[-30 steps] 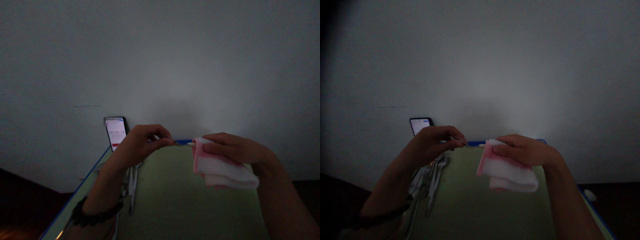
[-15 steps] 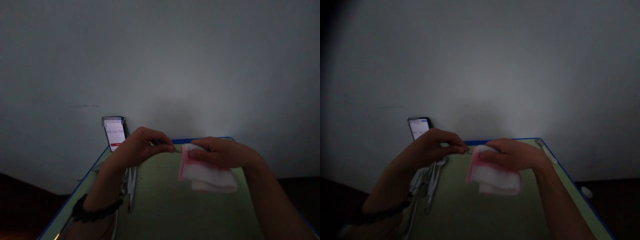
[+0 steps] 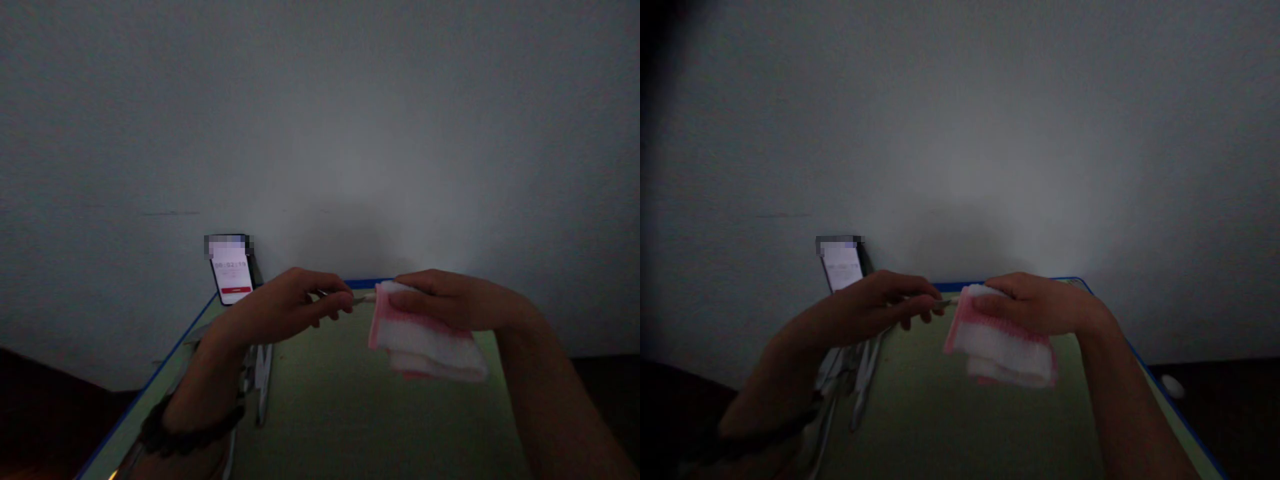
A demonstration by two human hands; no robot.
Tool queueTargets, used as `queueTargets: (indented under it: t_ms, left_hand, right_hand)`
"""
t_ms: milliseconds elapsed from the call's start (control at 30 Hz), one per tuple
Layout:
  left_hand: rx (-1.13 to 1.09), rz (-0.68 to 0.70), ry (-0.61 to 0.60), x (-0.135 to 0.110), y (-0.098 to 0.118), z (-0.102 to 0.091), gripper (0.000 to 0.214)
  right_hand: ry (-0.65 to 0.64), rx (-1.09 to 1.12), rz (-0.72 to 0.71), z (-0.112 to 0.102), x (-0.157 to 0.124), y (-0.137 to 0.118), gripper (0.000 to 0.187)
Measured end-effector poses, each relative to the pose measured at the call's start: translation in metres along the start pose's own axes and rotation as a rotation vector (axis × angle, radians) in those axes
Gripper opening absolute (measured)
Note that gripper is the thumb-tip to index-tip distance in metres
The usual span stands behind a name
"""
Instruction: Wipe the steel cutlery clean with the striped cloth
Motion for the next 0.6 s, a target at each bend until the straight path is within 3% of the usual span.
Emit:
queueTargets:
  t_ms: [200,600]
  left_hand:
    - [0.083,0.042,-0.002,0.004,0.005,0.006,0.039]
    - [0.1,0.11,-0.008,0.01,0.022,0.017,0.038]
  right_hand:
    - [-0.032,-0.032,-0.019,0.003,0.002,-0.002,0.045]
    - [-0.019,-0.236,-0.168,0.011,0.012,-0.018,0.032]
Point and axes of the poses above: each hand's wrist, its own x-axis towards the middle knuckle, its own z-axis out of the palm, y = z × x, the point moved 5 cm from there along x, towards the middle knuckle, and after that the axes turned 3 degrees about -z, right-handed, at the moved point
